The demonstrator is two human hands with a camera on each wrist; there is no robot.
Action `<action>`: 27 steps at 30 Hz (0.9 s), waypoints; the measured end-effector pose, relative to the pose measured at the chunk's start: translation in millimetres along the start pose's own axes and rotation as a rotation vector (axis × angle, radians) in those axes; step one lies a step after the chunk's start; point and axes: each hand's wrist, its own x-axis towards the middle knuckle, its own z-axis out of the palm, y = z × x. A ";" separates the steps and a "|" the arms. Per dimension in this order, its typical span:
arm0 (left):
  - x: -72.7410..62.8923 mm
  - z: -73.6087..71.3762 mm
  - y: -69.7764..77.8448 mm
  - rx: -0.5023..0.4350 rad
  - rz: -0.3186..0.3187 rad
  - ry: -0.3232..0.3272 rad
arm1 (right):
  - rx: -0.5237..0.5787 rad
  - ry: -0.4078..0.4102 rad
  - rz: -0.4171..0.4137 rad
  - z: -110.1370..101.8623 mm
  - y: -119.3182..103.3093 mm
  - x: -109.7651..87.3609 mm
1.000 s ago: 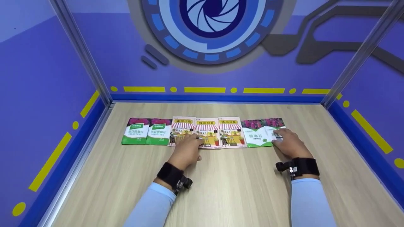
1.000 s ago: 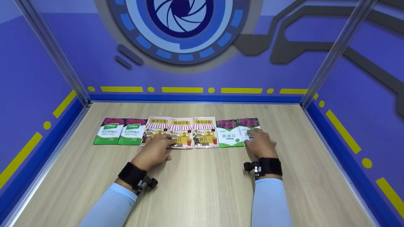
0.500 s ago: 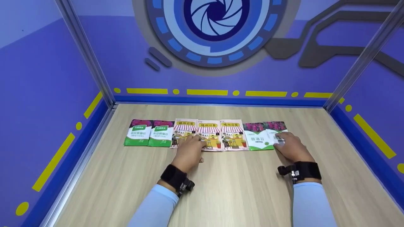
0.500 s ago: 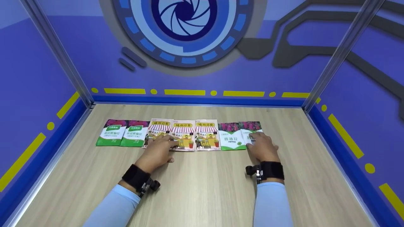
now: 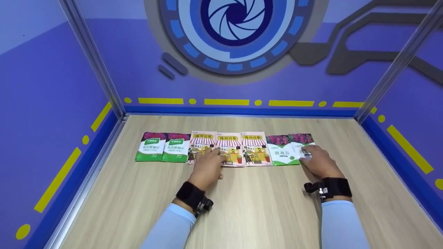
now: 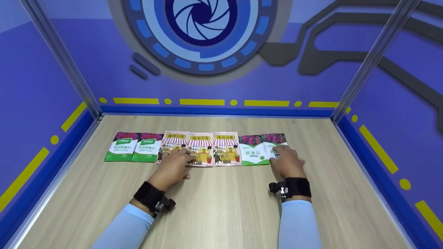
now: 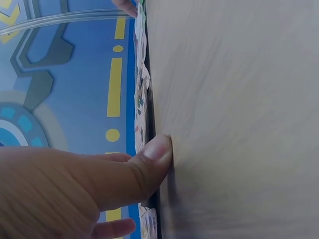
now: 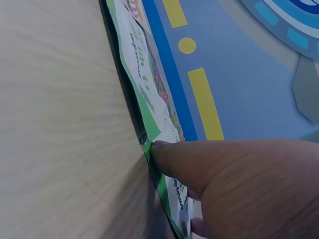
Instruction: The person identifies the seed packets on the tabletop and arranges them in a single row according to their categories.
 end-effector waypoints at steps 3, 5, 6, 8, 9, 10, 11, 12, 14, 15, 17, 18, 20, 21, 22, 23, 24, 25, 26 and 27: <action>0.1 1.5 -1.6 -0.005 0.000 -0.002 | -0.004 -0.002 0.015 0.3 -0.4 0.0; -0.7 2.0 -2.0 -0.004 -0.009 -0.010 | -0.011 -0.009 0.026 0.6 -0.8 -0.2; -1.4 2.1 -2.0 -0.001 -0.014 -0.008 | -0.013 -0.013 0.027 0.8 -0.9 0.0; -3.4 1.5 -1.1 0.020 -0.025 0.000 | -0.014 -0.020 0.021 0.5 -2.0 0.8; -4.3 0.7 -0.5 0.038 -0.032 -0.001 | -0.012 -0.023 0.016 0.2 -2.8 1.4; -5.3 -0.7 0.3 0.063 -0.036 0.000 | -0.007 -0.022 0.005 -0.3 -3.7 2.2; -6.1 -2.0 1.0 0.090 -0.039 0.000 | -0.002 -0.020 -0.006 -1.1 -4.8 3.0; -7.0 -3.8 1.5 0.115 -0.042 -0.002 | 0.003 -0.016 -0.016 -1.5 -5.7 4.2; -8.2 -7.8 1.5 0.158 -0.046 -0.017 | 0.018 -0.006 -0.022 -2.7 -8.1 5.6; -8.6 -10.1 1.1 0.170 -0.049 -0.027 | 0.020 0.003 -0.026 -3.3 -9.3 6.1; -8.6 -14.3 -0.7 0.172 -0.059 -0.038 | 0.025 0.018 -0.027 -4.8 -12.0 6.7; -8.8 -16.2 -1.7 0.162 -0.063 -0.038 | 0.031 0.022 -0.021 -5.5 -13.6 6.2; -8.6 -20.2 -4.3 0.129 -0.072 -0.025 | 0.035 0.027 -0.017 -6.9 -16.8 5.8; -8.0 -22.2 -5.9 0.112 -0.073 -0.012 | 0.042 0.030 -0.015 -7.4 -18.9 5.7; -7.2 -24.4 -7.5 0.093 -0.075 0.008 | 0.047 0.034 -0.015 -7.9 -20.9 6.0; -6.4 -26.8 -9.0 0.074 -0.077 0.026 | 0.053 0.038 -0.014 -8.2 -23.1 6.6; -5.2 -29.4 -10.4 0.050 -0.081 0.043 | 0.056 0.045 -0.014 -8.7 -25.4 7.2; -4.0 -31.9 -11.7 0.029 -0.087 0.055 | 0.060 0.054 -0.016 -9.3 -27.5 7.9; -2.5 -34.2 -13.0 0.013 -0.092 0.065 | 0.065 0.065 -0.015 -10.2 -29.7 8.3; -1.0 -36.3 -14.3 -0.002 -0.097 0.076 | 0.069 0.081 -0.016 -11.2 -31.5 8.8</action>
